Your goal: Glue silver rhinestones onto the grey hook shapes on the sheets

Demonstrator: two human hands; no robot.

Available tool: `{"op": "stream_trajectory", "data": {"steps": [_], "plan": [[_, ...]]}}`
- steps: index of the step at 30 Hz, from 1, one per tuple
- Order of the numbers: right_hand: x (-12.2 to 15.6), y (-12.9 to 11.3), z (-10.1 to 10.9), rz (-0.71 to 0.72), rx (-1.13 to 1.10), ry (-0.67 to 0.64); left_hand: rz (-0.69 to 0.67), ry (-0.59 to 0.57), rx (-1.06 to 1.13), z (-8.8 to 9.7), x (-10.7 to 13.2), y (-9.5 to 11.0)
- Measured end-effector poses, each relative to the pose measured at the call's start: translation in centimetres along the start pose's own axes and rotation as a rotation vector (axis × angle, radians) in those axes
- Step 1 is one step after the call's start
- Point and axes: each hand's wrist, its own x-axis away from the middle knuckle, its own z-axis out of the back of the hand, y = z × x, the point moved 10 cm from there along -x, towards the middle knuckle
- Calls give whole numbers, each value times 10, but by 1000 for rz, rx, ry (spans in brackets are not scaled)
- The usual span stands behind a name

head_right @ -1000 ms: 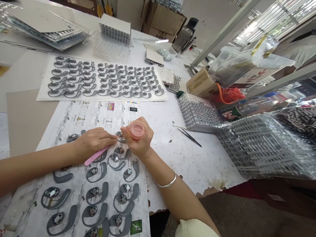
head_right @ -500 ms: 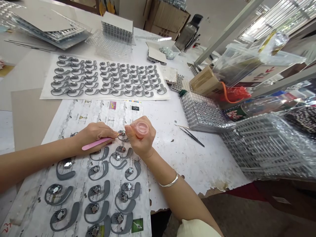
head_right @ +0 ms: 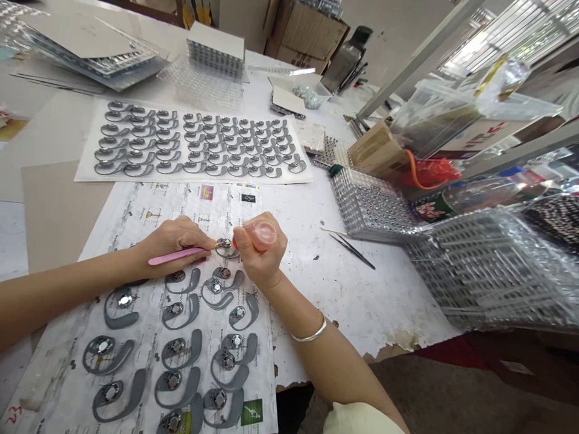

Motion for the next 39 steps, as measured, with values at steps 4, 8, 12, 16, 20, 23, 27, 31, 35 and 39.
{"op": "stream_trajectory", "data": {"steps": [4,8,12,16,20,23,27,31,35,39], "plan": [[2,5,0,-33,32,0,-2,-2,-1,0,-1,0],[1,3,1,-29,51,0,0,5,2,2,-1,1],[1,-1,6,-1,10,40,20,-17,5,1,-2,1],[3,1,4,-9,29,23,45,-42,7,-1,-2,1],[3,2,3,2,19,30,23,-31,18,0,-3,3],[2,4,2,-9,14,26,8,-19,21,1,-3,4],[3,8,1,-34,32,21,-6,-5,21,3,-3,4],[4,7,1,-26,42,27,-3,-8,22,2,-2,3],[4,5,-1,-15,34,20,6,4,41,2,-2,1],[5,8,0,-28,42,28,27,22,80,4,-4,0]]}}
